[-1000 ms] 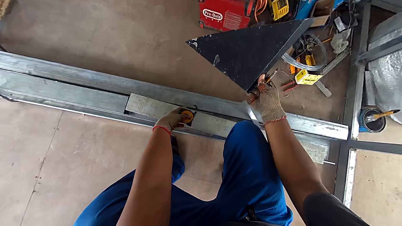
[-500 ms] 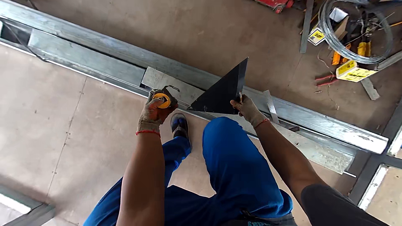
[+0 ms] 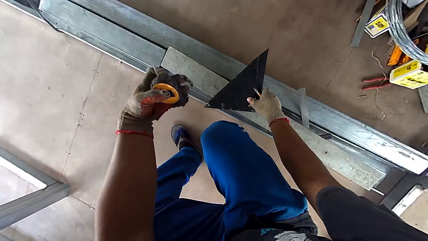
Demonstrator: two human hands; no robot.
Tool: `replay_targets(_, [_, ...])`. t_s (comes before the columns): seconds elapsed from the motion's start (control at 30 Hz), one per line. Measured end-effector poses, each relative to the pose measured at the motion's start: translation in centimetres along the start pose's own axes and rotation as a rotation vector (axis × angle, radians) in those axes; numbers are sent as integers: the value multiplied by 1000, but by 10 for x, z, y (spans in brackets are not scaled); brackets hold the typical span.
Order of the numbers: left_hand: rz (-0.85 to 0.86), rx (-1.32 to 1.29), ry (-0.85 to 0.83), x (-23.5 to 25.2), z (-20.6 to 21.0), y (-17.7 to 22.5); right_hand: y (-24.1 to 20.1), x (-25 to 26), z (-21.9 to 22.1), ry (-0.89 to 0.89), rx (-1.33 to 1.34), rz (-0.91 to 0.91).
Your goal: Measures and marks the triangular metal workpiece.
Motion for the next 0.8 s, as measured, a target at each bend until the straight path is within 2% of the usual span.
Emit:
replay_targets(0.13, [-119,153,-41,27,21,11,2,2,5,40,-70,-15])
replay_targets(0.27, [-162,329,-62,42,31,-8,5,4,7,37,-18,-30])
replay_targets(0.43, [-204,277,-89,53,35,-42,14,7,0,23,44,-18])
replay_targets(0.57, [-238,221,-52,61,43,-50,13,1,-18,64,18,-34])
replay_targets(0.63, [-248,135,-42,65,50,-49,-12,-12,-43,139,104,-159])
replay_targets(0.7, [-234,22,-65,69,57,-49,-45,-29,-65,177,297,-339])
replay_targets(0.8, [-167,-57,-106,72,75,-43,-96,-58,-89,100,588,-575])
Point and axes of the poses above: each hand's wrist, its own x-axis towards the middle knuckle, its own z-axis out of the palm, y = z × x, the point moved 10 cm from there along x, towards the middle knuckle, and after that the axes turned 2 degrees about y, right-handed, at the moved point
